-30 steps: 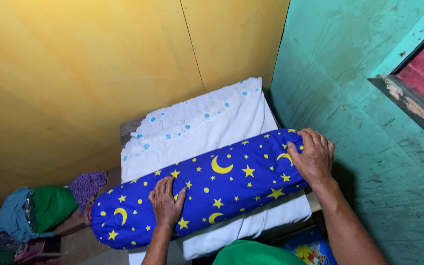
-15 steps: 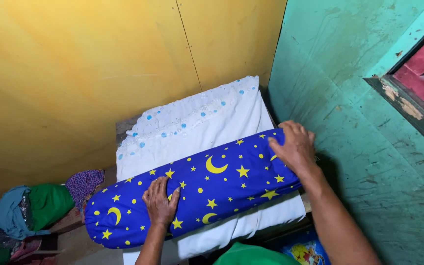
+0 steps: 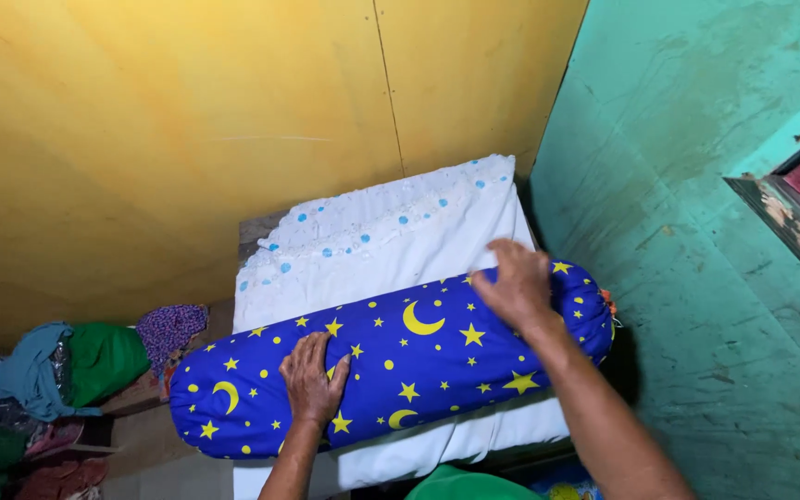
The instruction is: The person repeatedly pats and presses a long cylindrical cushion with a blue star-and-moon pattern on a wooden surface. They use both hands to smooth and shape the cushion, working along its length without moving it to another location.
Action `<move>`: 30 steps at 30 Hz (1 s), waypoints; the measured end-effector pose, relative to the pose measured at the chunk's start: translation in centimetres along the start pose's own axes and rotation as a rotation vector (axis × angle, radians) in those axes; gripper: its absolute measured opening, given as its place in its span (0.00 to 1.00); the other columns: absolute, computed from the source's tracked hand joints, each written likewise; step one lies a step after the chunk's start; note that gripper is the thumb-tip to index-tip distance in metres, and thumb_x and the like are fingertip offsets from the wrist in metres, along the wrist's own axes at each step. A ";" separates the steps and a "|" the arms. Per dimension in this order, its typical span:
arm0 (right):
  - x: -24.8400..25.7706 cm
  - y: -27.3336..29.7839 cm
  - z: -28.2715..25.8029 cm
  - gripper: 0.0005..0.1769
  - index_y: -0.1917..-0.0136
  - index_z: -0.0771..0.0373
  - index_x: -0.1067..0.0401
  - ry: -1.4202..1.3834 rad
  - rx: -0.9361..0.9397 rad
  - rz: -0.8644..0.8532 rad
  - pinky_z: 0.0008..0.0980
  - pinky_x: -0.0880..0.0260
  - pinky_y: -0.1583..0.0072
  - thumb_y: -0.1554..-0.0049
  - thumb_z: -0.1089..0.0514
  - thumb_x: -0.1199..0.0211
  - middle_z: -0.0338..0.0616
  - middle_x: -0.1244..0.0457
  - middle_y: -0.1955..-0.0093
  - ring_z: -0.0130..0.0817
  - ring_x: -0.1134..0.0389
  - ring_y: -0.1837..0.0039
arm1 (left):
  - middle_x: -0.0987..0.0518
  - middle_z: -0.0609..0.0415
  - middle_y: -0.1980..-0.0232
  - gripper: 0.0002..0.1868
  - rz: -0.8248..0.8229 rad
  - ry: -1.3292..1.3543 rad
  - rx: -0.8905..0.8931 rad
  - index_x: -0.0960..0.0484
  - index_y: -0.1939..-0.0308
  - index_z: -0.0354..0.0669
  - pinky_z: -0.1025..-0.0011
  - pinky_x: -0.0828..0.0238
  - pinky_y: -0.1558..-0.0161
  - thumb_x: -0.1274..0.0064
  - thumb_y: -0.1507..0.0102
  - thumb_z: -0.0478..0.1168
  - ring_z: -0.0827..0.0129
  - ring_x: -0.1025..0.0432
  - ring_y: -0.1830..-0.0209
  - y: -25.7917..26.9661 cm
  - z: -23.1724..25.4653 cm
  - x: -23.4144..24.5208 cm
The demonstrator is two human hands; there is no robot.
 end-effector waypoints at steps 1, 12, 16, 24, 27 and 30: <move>-1.8 0.6 0.1 0.31 0.38 0.61 0.27 -0.001 0.006 0.001 0.50 0.41 0.31 0.48 0.41 0.36 0.49 0.33 0.37 0.46 0.35 0.33 | 0.25 0.47 0.34 0.30 0.005 -0.001 0.003 0.23 0.39 0.43 0.52 0.51 0.32 0.43 0.40 0.55 0.54 0.38 0.28 -0.1 0.1 0.1; -3.1 1.0 -7.4 0.28 0.40 0.63 0.28 -0.109 0.282 -0.083 0.46 0.44 0.33 0.47 0.43 0.36 0.49 0.34 0.38 0.45 0.36 0.32 | 0.25 0.48 0.35 0.30 0.004 0.040 0.008 0.23 0.39 0.43 0.53 0.51 0.31 0.44 0.40 0.56 0.54 0.38 0.28 -0.4 -0.3 0.1; -6.3 2.9 -8.7 0.29 0.40 0.65 0.30 -0.128 0.362 0.016 0.48 0.46 0.33 0.47 0.44 0.34 0.51 0.35 0.38 0.48 0.37 0.33 | 0.25 0.47 0.34 0.30 -0.007 0.037 0.017 0.23 0.39 0.43 0.53 0.52 0.31 0.44 0.40 0.56 0.54 0.38 0.28 -0.2 -0.2 0.2; 1.2 7.3 -15.1 0.17 0.44 0.62 0.25 -0.538 0.529 -0.426 0.42 0.29 0.42 0.44 0.52 0.32 0.47 0.30 0.46 0.44 0.27 0.44 | 0.26 0.48 0.33 0.32 -0.013 0.032 0.043 0.24 0.37 0.43 0.51 0.53 0.31 0.44 0.41 0.56 0.53 0.39 0.28 0.4 -1.2 -0.6; 16.0 12.0 -19.2 0.11 0.52 0.63 0.28 -0.985 0.787 -0.023 0.40 0.25 0.49 0.43 0.72 0.30 0.46 0.32 0.55 0.39 0.29 0.51 | 0.26 0.48 0.33 0.32 -0.007 0.024 0.020 0.25 0.36 0.43 0.52 0.52 0.30 0.44 0.39 0.56 0.53 0.39 0.27 0.1 -1.0 -0.5; 18.9 14.2 -19.1 0.10 0.52 0.63 0.28 -0.968 0.782 -0.032 0.40 0.25 0.49 0.43 0.72 0.30 0.46 0.32 0.55 0.39 0.29 0.51 | 0.26 0.47 0.34 0.32 -0.004 0.032 0.023 0.25 0.37 0.43 0.52 0.52 0.31 0.44 0.40 0.55 0.53 0.38 0.28 0.2 -0.9 -0.6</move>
Point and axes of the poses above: each hand's wrist, its own y-axis away from the middle knuckle, its own x-axis out of the back of the hand, z = x × y, the point moved 7 cm from there along -y, towards the middle knuckle
